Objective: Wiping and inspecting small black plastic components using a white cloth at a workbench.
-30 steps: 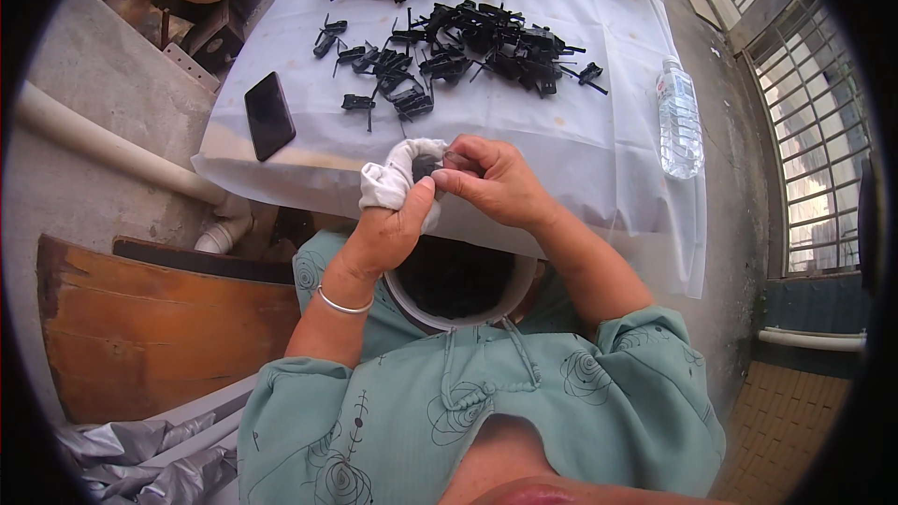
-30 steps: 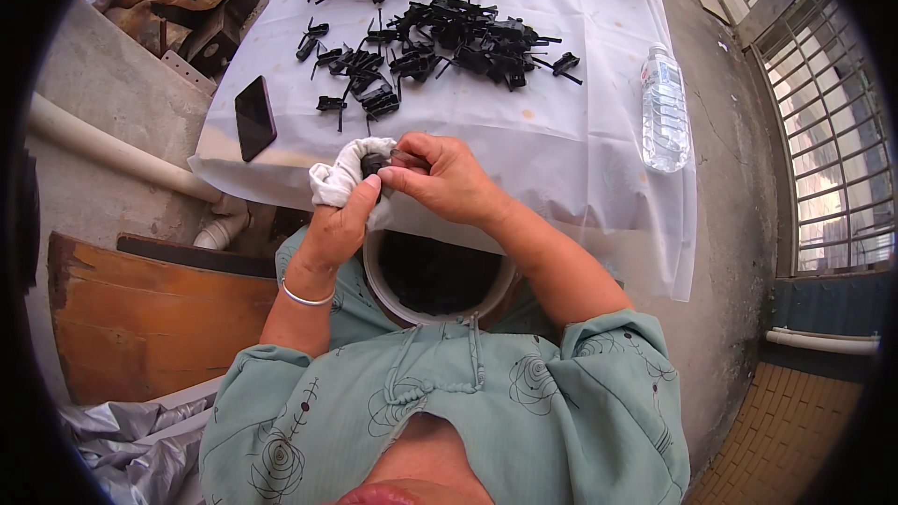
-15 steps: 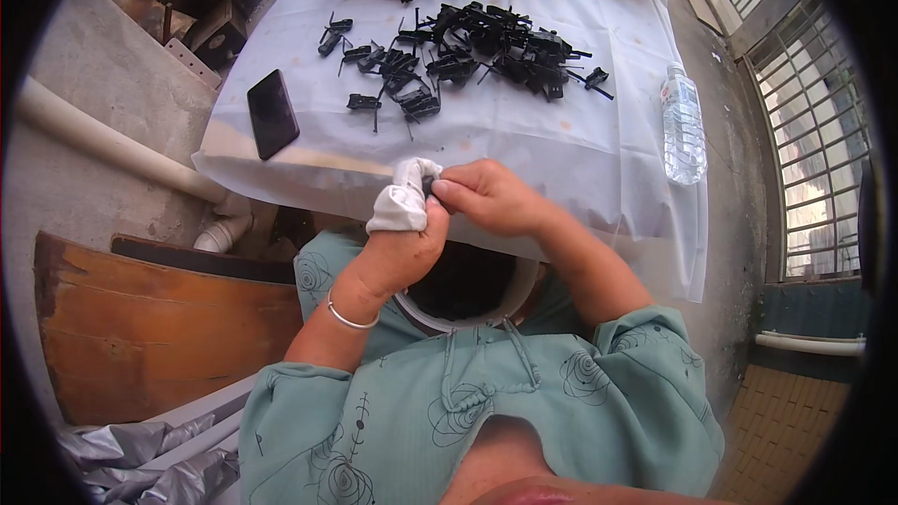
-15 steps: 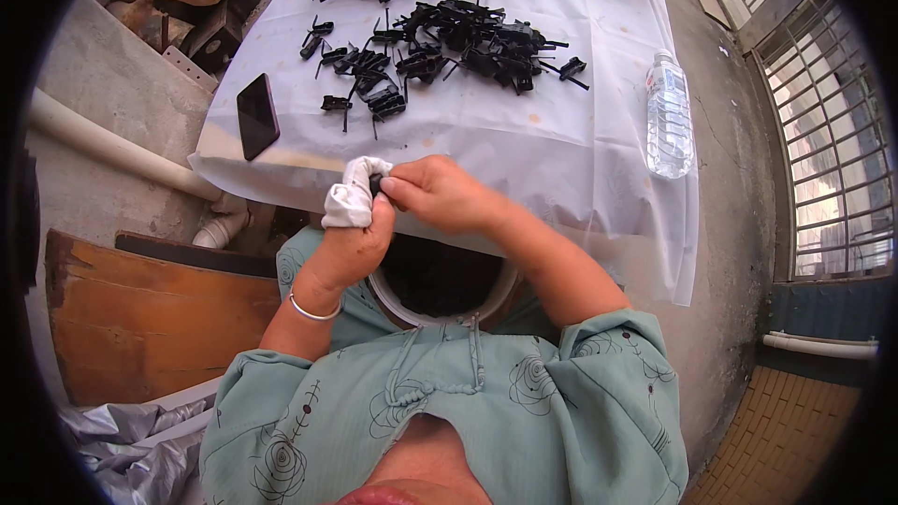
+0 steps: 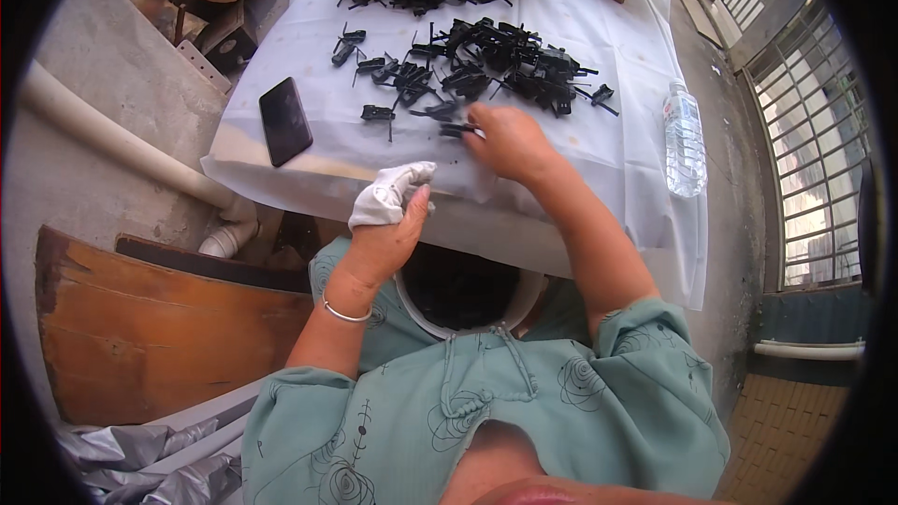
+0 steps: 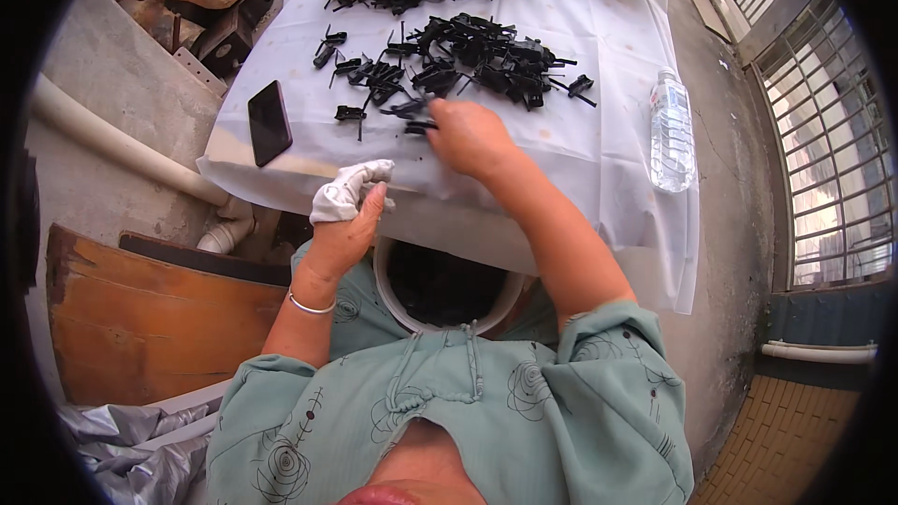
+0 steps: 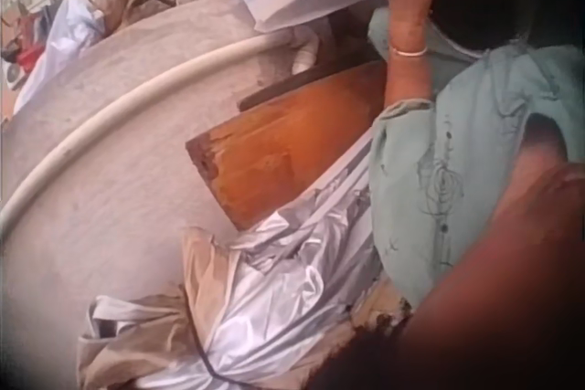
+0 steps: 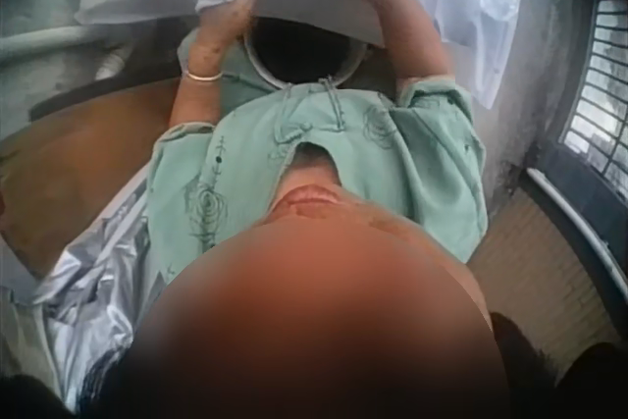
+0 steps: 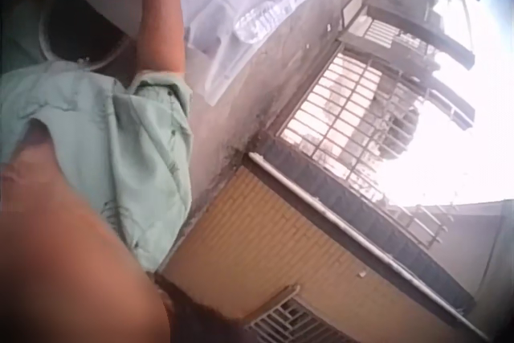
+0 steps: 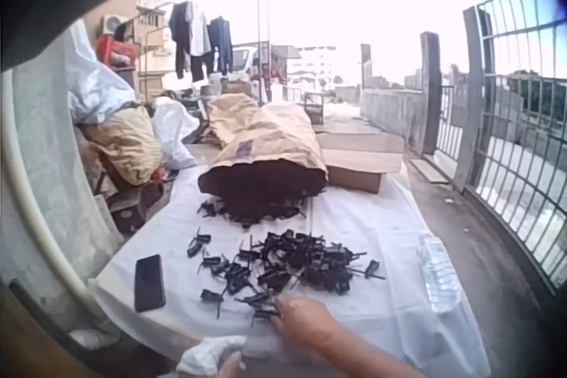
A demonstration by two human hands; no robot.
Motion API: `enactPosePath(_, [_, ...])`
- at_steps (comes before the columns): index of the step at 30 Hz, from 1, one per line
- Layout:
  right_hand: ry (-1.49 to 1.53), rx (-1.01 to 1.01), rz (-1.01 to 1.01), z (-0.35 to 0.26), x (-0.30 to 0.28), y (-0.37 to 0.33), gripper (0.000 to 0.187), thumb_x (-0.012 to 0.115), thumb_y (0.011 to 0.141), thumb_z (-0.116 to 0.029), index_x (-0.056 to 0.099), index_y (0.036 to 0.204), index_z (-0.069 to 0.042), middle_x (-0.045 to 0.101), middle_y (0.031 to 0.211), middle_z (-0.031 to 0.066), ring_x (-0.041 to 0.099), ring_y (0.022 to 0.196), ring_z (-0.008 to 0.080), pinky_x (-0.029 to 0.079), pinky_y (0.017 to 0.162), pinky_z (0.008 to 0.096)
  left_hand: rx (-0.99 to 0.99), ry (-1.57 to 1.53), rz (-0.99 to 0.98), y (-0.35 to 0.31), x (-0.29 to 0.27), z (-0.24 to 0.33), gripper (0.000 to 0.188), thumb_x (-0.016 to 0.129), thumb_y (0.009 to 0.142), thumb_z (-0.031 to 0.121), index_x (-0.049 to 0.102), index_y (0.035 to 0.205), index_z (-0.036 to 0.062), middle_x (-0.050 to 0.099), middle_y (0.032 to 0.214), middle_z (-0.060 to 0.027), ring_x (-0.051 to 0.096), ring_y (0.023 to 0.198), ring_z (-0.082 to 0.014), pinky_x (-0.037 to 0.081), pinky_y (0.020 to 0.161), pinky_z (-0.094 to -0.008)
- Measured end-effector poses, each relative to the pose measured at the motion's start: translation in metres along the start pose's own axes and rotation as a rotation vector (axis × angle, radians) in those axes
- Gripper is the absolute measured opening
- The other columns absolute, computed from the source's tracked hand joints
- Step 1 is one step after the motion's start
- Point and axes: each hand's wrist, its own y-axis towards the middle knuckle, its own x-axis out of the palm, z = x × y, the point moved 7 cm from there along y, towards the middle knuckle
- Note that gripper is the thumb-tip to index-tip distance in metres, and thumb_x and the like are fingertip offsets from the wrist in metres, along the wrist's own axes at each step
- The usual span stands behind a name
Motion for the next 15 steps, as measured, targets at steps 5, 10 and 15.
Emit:
enactPosePath(5, [0.047, -0.067, -0.043, 0.005, -0.013, -0.044, 0.027, 0.06, 0.075, -0.019, 0.054, 0.096, -0.004, 0.061, 0.079, 0.0172, 0.059, 0.072, 0.0343, 0.046, 0.065, 0.041, -0.058, -0.222, 0.058, 0.01, 0.008, -0.011, 0.02, 0.052, 0.087, 0.007, 0.057, 0.105, -0.0023, 0.058, 0.094, -0.009, 0.057, 0.074, -0.0116, 0.049, 0.059, -0.0229])
enactPosePath(10, [0.081, -0.208, 0.097, 0.003, -0.008, -0.055, 0.025, 0.061, 0.074, -0.017, 0.051, 0.093, -0.004, 0.059, 0.069, 0.0152, 0.057, 0.064, 0.0325, 0.045, 0.059, 0.0397, 0.036, -0.026, 0.017, 0.027, 0.02, 0.005, 0.022, 0.056, 0.083, 0.006, 0.057, 0.104, -0.0012, 0.06, 0.094, -0.0121, 0.059, 0.078, -0.0195, 0.049, 0.068, -0.0272])
enactPosePath(15, [0.304, -0.23, -0.067, -0.002, -0.018, -0.064, 0.025, 0.062, 0.074, -0.017, 0.051, 0.091, -0.002, 0.057, 0.069, 0.0158, 0.056, 0.065, 0.0332, 0.044, 0.06, 0.0405, 0.156, 0.101, -0.346, 0.029, 0.047, 0.04, 0.03, 0.058, 0.081, 0.001, 0.053, 0.11, -0.0003, 0.059, 0.089, -0.0054, 0.048, 0.063, -0.0066, 0.043, 0.058, -0.0201])
